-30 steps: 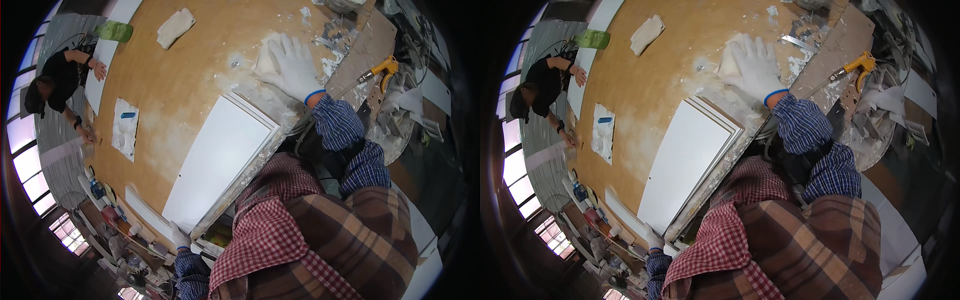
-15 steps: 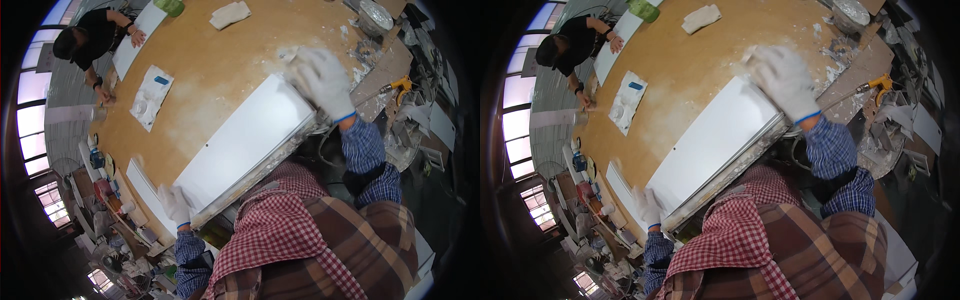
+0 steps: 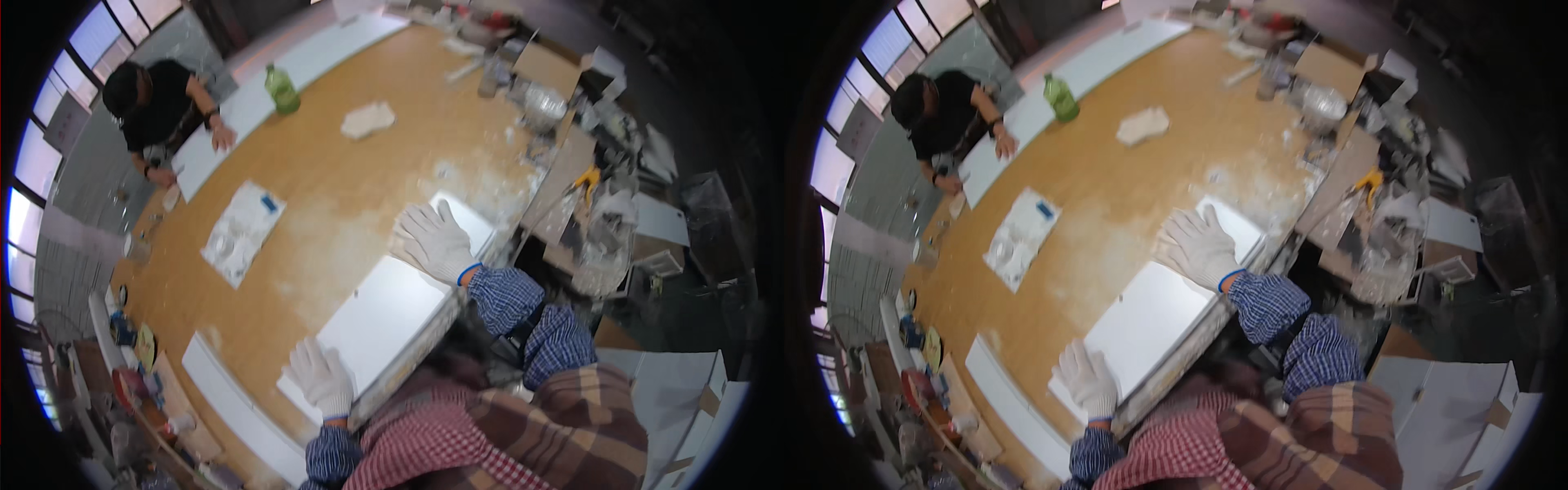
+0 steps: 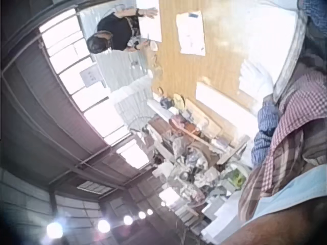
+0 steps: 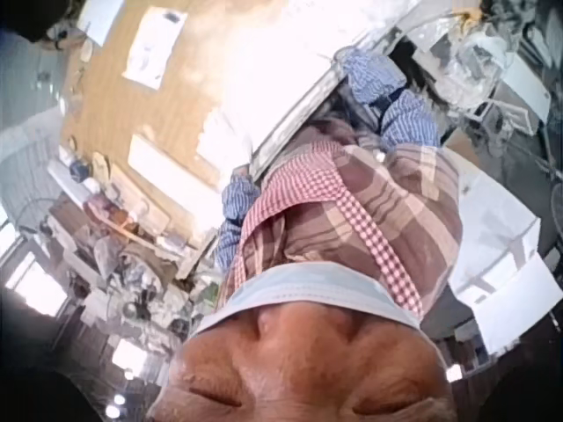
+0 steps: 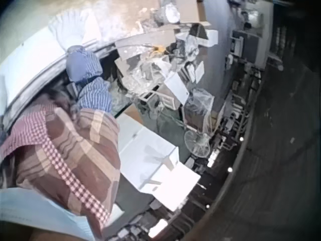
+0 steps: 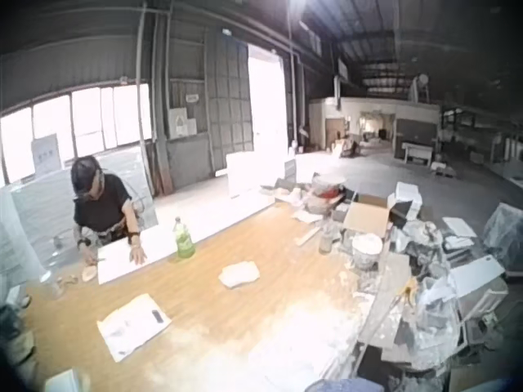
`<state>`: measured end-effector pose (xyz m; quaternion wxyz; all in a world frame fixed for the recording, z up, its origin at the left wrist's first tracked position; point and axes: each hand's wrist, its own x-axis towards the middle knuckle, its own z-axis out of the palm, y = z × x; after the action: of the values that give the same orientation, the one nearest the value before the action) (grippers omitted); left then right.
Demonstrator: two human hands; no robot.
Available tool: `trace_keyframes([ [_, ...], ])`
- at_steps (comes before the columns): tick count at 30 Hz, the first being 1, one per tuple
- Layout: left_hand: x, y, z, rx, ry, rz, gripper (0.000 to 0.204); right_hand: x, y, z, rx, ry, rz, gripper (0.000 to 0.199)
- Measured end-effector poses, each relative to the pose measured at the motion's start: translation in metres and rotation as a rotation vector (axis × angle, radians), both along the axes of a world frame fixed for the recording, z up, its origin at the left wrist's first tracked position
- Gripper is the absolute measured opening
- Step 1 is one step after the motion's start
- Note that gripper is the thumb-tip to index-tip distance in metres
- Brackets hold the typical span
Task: The recorder is wiping and polishing white furniture boards on a large work table in a factory setting.
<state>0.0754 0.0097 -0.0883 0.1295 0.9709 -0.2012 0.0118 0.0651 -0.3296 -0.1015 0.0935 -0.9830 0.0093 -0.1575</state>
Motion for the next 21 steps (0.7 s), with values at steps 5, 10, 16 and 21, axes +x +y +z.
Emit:
trace_keyframes([
  [5,-0.007,-0.003,-0.023,-0.040,0.047,0.017,0.048,-0.006,-0.034,-0.044,-0.229,-0.056,-0.430,0.040],
  [10,-0.008,0.041,-0.016,-0.141,-0.036,0.137,0.040,0.007,0.169,0.028,0.062,-0.242,0.338,0.025],
  [16,0.009,-0.005,-0.026,-0.175,-0.158,0.002,0.042,-0.019,0.090,0.020,0.267,-0.243,0.147,0.036],
  [21,-0.014,0.028,-0.024,-0.184,-0.124,0.122,0.047,-0.005,0.116,-0.003,0.087,-0.157,0.411,0.037],
])
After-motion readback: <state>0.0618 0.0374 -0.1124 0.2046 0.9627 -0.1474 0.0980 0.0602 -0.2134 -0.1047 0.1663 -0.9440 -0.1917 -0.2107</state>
